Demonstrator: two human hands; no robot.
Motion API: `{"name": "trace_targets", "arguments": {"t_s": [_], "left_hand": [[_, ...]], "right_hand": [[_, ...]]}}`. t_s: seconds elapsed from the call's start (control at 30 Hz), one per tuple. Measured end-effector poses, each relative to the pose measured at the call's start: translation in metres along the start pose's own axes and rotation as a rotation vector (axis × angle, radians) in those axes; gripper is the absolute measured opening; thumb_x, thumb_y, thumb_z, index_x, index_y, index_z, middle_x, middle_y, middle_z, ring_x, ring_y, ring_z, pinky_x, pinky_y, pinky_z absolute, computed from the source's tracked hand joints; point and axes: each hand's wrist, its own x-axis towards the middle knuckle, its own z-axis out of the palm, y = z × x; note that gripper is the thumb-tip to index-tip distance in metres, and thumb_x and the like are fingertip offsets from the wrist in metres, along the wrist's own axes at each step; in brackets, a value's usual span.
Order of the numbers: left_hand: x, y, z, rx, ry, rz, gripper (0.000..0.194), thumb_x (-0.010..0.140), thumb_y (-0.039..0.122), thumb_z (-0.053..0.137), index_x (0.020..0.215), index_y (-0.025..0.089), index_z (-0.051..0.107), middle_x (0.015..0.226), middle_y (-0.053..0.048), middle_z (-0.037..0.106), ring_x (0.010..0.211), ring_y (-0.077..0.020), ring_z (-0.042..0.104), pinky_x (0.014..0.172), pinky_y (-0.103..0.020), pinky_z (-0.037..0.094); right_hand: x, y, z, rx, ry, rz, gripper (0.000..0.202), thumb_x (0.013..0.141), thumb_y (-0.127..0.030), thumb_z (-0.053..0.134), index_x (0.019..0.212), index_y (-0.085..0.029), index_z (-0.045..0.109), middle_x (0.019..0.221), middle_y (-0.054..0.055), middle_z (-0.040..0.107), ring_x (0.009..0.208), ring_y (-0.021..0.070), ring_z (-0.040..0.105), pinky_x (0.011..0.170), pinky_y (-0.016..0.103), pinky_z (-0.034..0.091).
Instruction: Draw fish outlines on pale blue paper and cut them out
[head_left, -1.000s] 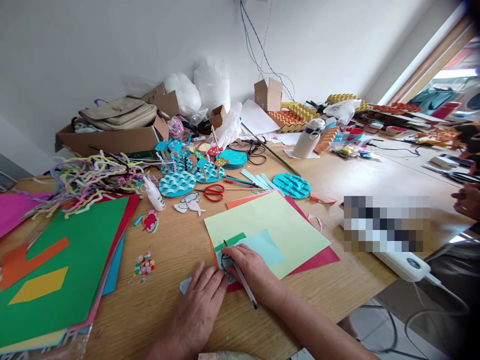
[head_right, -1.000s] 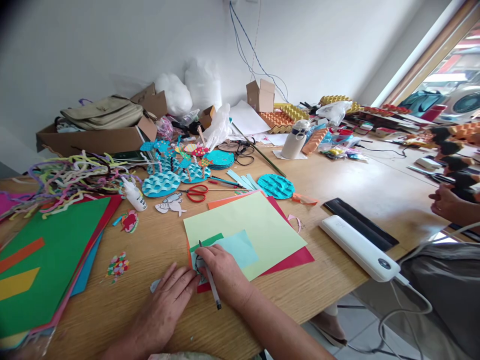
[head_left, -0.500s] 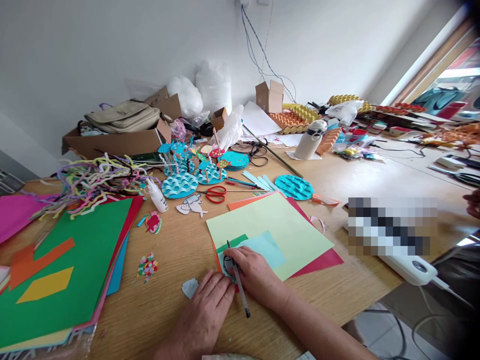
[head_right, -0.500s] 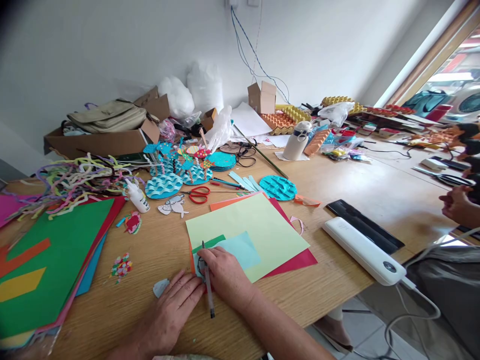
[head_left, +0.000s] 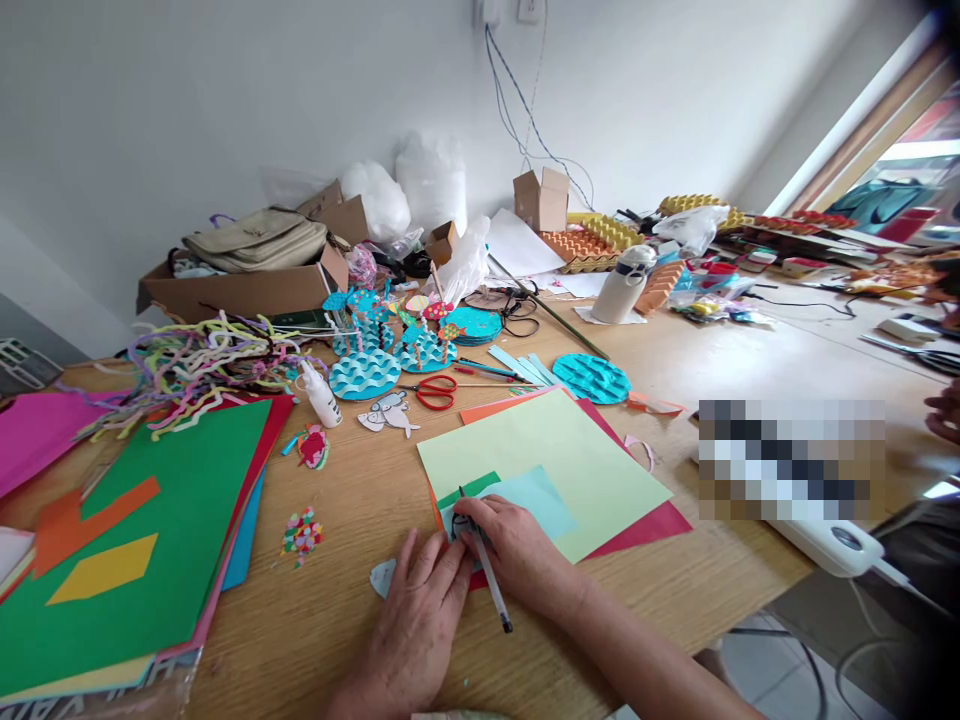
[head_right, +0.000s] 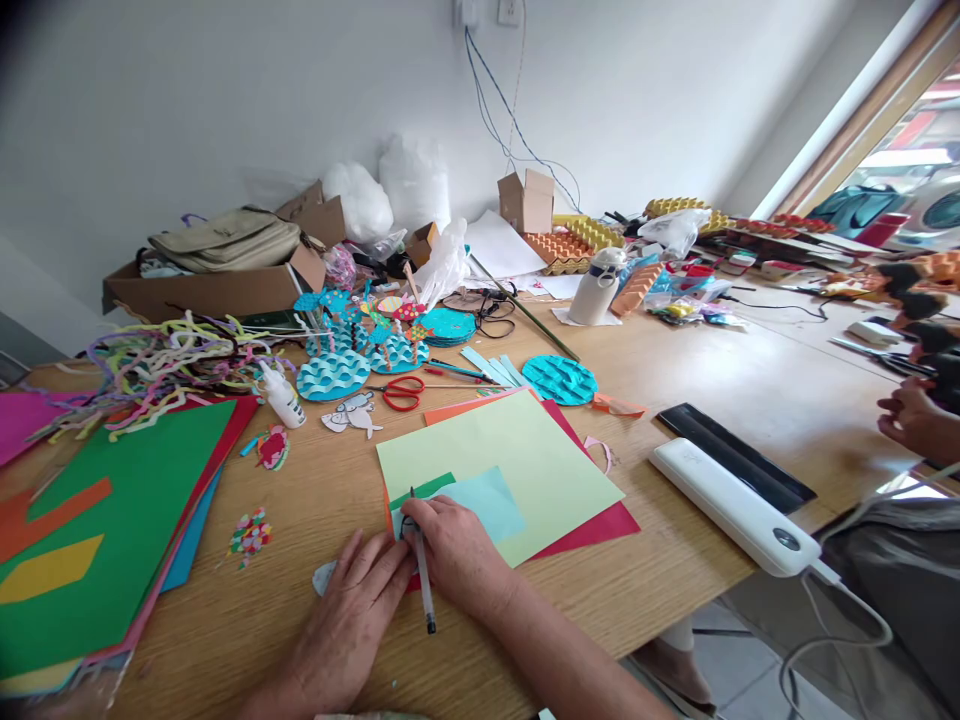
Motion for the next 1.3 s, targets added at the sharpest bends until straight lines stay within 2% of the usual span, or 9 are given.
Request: {"name": "trace_targets", "arguments": {"t_s": [0.23, 0.43, 0.6, 0.7, 0.8, 0.9, 1.03, 1.3], "left_hand": [[0.004, 0.002, -0.004, -0.019, -0.084, -0.019, 0.035, 0.089, 0.016, 0.039, 0.123, 0.015, 0.049, 0.117, -0.006, 0.058, 0.109, -0.0217, 0.047, 0.097, -0.043, 0.033], [0.003, 0.002, 0.0, -0.017, -0.026, -0.02, 0.035, 0.091, 0.016, 0.036, 0.124, 0.016, 0.049, 0.115, -0.004, 0.06, 0.105, -0.0204, 0.05, 0.095, -0.041, 0.035], [0.001, 0.001, 0.001, 0.002, 0.026, 0.004, 0.035, 0.092, 0.014, 0.03, 0.119, 0.015, 0.053, 0.115, -0.003, 0.061, 0.105, -0.02, 0.05, 0.093, -0.04, 0.035], [0.001, 0.001, 0.001, -0.011, -0.014, -0.012, 0.034, 0.091, 0.013, 0.032, 0.119, 0.015, 0.053, 0.115, -0.003, 0.061, 0.104, -0.0206, 0.05, 0.093, -0.041, 0.035], [0.001, 0.002, 0.001, -0.036, -0.04, -0.029, 0.036, 0.091, 0.013, 0.033, 0.122, 0.016, 0.051, 0.116, -0.003, 0.06, 0.104, -0.0208, 0.05, 0.094, -0.042, 0.035], [0.0, 0.002, 0.002, -0.059, -0.045, -0.046, 0.038, 0.091, 0.013, 0.033, 0.125, 0.017, 0.048, 0.117, -0.003, 0.06, 0.105, -0.0212, 0.049, 0.095, -0.042, 0.033], [0.0, 0.003, 0.003, -0.083, -0.073, -0.071, 0.039, 0.09, 0.012, 0.033, 0.127, 0.017, 0.046, 0.119, -0.003, 0.059, 0.108, -0.0215, 0.047, 0.098, -0.042, 0.031], [-0.001, 0.003, 0.003, -0.114, -0.086, -0.076, 0.04, 0.09, 0.013, 0.032, 0.128, 0.017, 0.046, 0.12, -0.003, 0.058, 0.11, -0.0215, 0.045, 0.1, -0.04, 0.028]], "right_hand": [[-0.001, -0.002, -0.002, -0.003, -0.003, 0.003, 0.021, 0.085, -0.014, 0.046, 0.103, -0.016, 0.056, 0.083, 0.008, 0.063, 0.079, 0.0189, 0.057, 0.07, 0.026, 0.043], [-0.002, -0.003, -0.005, 0.05, 0.01, -0.013, 0.021, 0.086, -0.014, 0.044, 0.102, -0.016, 0.057, 0.083, 0.008, 0.064, 0.078, 0.0181, 0.058, 0.069, 0.026, 0.044], [0.003, 0.002, -0.016, 0.262, 0.147, -0.05, 0.018, 0.087, -0.02, 0.043, 0.093, -0.018, 0.06, 0.084, 0.006, 0.065, 0.076, 0.0156, 0.059, 0.07, 0.026, 0.044], [0.01, 0.004, -0.019, 0.468, 0.104, 0.052, 0.015, 0.083, -0.015, 0.044, 0.087, -0.018, 0.059, 0.068, 0.0, 0.062, 0.064, 0.0124, 0.056, 0.061, 0.022, 0.044], [0.014, 0.003, -0.016, 0.568, 0.093, 0.168, 0.016, 0.071, -0.005, 0.046, 0.077, -0.017, 0.054, 0.057, -0.004, 0.053, 0.051, 0.0095, 0.048, 0.048, 0.019, 0.037], [0.016, 0.003, -0.009, 0.57, 0.084, 0.169, 0.017, 0.063, -0.001, 0.047, 0.065, -0.017, 0.05, 0.056, -0.005, 0.051, 0.05, 0.0084, 0.044, 0.046, 0.018, 0.034], [0.015, 0.005, -0.002, 0.615, 0.035, 0.151, 0.017, 0.062, 0.0, 0.047, 0.064, -0.017, 0.05, 0.055, -0.006, 0.05, 0.049, 0.0075, 0.043, 0.045, 0.016, 0.033], [0.015, 0.008, 0.004, 0.583, 0.035, 0.105, 0.018, 0.062, -0.001, 0.047, 0.066, -0.017, 0.052, 0.058, -0.005, 0.053, 0.051, 0.0079, 0.045, 0.047, 0.017, 0.035]]}}
